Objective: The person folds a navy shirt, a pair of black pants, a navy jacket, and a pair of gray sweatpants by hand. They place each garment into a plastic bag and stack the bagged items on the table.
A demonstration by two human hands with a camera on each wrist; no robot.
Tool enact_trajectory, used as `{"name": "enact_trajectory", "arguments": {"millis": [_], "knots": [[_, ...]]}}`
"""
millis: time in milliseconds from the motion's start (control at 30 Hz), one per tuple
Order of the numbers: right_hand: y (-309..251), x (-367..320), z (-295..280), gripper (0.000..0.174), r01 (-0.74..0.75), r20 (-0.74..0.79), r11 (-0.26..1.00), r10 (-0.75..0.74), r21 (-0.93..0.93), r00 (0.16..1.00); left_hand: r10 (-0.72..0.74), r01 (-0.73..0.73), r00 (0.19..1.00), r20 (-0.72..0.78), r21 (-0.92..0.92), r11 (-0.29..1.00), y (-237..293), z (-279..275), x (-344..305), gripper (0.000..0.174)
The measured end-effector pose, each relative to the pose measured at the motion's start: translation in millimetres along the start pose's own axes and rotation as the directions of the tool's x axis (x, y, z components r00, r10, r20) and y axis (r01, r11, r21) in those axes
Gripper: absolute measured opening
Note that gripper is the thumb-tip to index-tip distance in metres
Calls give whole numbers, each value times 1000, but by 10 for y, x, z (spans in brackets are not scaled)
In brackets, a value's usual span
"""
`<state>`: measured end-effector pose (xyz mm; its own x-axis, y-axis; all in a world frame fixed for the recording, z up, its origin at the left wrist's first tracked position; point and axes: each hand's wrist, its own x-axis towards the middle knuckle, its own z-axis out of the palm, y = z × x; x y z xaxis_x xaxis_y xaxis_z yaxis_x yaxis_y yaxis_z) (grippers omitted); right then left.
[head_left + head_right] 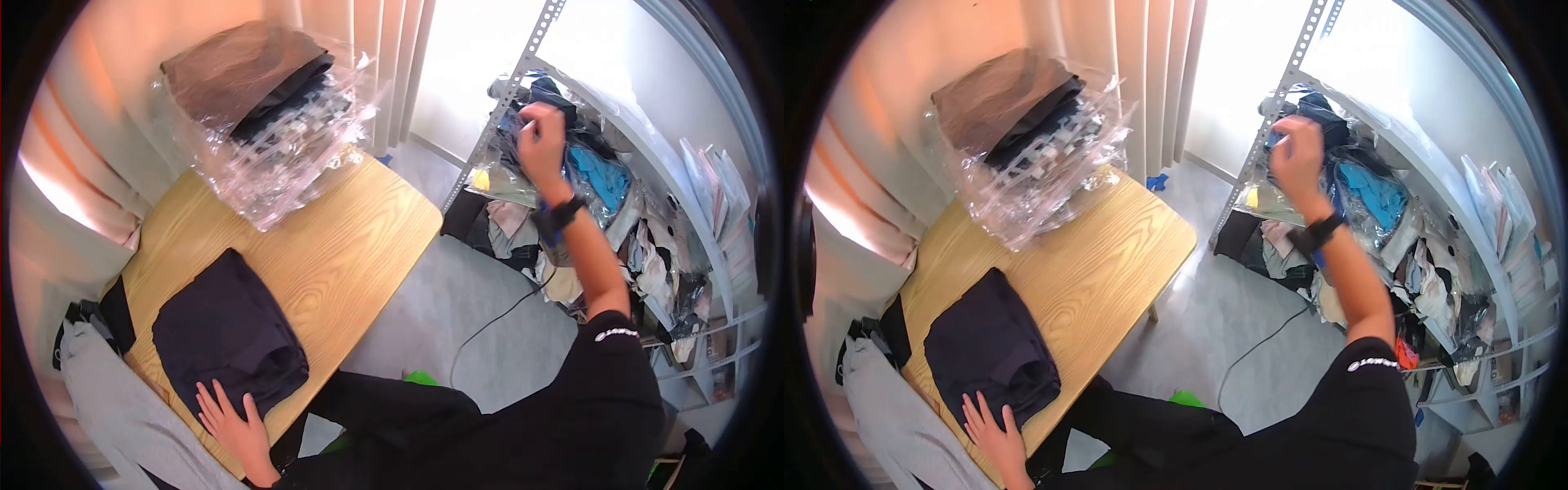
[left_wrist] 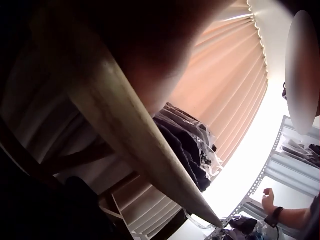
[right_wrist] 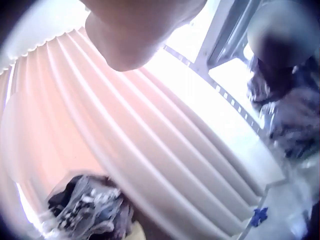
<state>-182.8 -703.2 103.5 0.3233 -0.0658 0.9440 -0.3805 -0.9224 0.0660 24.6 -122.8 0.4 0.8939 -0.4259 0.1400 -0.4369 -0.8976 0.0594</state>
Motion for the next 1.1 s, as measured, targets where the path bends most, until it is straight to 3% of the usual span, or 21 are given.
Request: {"name": "enact_trajectory", "arguments": {"millis": [100, 167, 200, 267, 300, 367, 600, 667, 800, 900, 933, 967, 1000, 1033, 1067, 1100], "knots": [[904, 352, -280, 30, -96, -74, 937, 75, -336, 994, -40, 40, 999, 5, 32, 999, 12, -8, 25, 55], [1503, 468, -401, 35, -184, -8, 848, 208, -496, 978, -54, 54, 999, 9, 25, 998, 11, -12, 19, 54], [1735, 465, -414, 35, -185, -9, 848, 209, -496, 978, -56, 56, 998, 8, 24, 998, 13, -8, 14, 54], [2074, 389, -407, 43, -118, 67, 623, 265, -773, 962, -55, 55, 998, 5, 16, 998, -6, 12, 10, 55], [2124, 385, -442, 43, -118, 67, 624, 265, -772, 962, -56, 56, 998, 2, 9, 998, 4, 5, 11, 55], [2192, 361, -454, 49, -184, 193, 503, 606, -844, 772, -61, 61, 998, 10, 10, 998, 32, -30, 15, 55], [1908, 165, -526, 34, -228, 101, 558, 497, -798, 862, -59, 59, 998, 15, -5, 998, 34, -39, -5, 54], [1910, 106, -568, 25, -239, -2, 571, 383, -786, 924, -48, 48, 999, 11, -2, 999, 26, -43, -2, 55], [1365, -50, -861, 21, -311, -141, 680, 295, -664, 945, -18, 18, 999, -26, -8, 1000, 26, -38, -25, 55], [546, -276, -1154, 22, -280, -169, 825, 226, -490, 959, 28, -31, 996, -80, -33, 999, 24, -47, -29, 54], [184, -332, -1239, 23, -288, -180, 816, 227, -501, 957, 59, -68, 992, -114, -71, 995, 30, -79, -31, 53], [-90, -419, -1339, 27, -300, -177, 877, 249, -377, 952, 76, -92, 986, -146, -101, 991, 47, -119, -6, 53], [-485, -417, -1501, 24, -257, -131, 881, 223, -397, 966, 73, -93, 984, -165, -116, 989, 51, -141, -2, 53], [-785, -392, -1572, 23, 25, -37, 878, -48, -479, 998, 64, -88, 982, -179, -130, 988, 59, -139, 2, 53], [-1146, -392, -1590, 24, 267, -43, 853, -319, -448, 947, 43, -71, 980, -193, -141, 988, 64, -137, 4, 54], [-1492, -535, -1711, 33, 307, 122, 837, -282, -454, 952, 33, -65, 978, -205, -153, 986, 52, -128, -16, 54]]}}
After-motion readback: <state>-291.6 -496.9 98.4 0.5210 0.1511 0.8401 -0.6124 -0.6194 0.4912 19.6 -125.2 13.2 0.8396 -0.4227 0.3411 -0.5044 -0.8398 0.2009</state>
